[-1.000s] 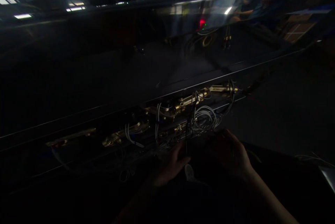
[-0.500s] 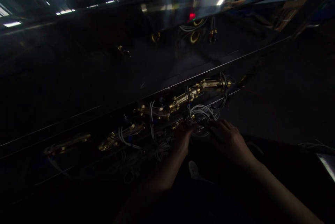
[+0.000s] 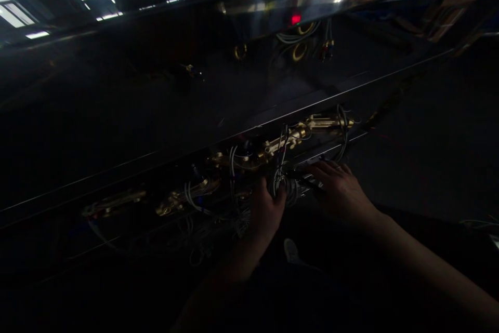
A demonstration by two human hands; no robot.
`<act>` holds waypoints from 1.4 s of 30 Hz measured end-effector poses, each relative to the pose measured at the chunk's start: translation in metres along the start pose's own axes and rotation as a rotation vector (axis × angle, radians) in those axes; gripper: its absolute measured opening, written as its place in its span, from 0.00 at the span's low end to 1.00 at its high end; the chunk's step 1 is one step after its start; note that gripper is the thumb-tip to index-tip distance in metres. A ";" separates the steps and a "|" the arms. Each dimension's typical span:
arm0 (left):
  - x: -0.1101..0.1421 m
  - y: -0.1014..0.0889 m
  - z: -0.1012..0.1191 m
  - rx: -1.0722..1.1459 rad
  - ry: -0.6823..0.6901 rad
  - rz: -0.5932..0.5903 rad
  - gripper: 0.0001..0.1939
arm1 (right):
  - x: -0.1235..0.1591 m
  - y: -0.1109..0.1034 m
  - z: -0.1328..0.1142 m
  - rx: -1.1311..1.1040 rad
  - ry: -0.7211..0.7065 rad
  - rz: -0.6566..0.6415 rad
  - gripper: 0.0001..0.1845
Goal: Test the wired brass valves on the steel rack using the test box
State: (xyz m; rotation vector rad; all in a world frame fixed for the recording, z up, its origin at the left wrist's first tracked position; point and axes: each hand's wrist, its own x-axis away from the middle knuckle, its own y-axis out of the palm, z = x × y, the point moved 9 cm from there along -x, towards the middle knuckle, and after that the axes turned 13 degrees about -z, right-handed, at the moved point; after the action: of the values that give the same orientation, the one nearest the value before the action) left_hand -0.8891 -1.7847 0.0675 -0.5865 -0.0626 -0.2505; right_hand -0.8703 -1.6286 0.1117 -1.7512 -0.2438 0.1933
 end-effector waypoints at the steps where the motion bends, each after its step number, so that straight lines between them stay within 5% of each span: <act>1: 0.001 -0.005 0.002 -0.024 0.007 0.023 0.14 | -0.001 -0.001 -0.001 -0.008 -0.006 -0.001 0.27; 10: -0.009 -0.036 0.018 -0.374 0.058 -0.046 0.14 | -0.006 -0.007 -0.002 -0.145 -0.026 0.047 0.27; 17: -0.019 -0.039 0.014 -0.259 0.055 -0.205 0.13 | -0.022 -0.014 -0.017 -0.184 -0.096 0.028 0.23; 32: -0.021 -0.036 0.008 -0.098 0.041 -0.301 0.12 | -0.041 -0.027 -0.022 -0.141 -0.125 -0.067 0.24; 42: -0.026 -0.029 0.003 0.011 0.063 -0.403 0.15 | -0.059 -0.016 -0.013 -0.289 -0.179 -0.279 0.26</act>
State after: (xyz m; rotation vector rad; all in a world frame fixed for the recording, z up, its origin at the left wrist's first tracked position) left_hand -0.9212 -1.8010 0.0827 -0.5514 -0.1210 -0.6590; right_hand -0.9241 -1.6540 0.1301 -1.9628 -0.6697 0.1154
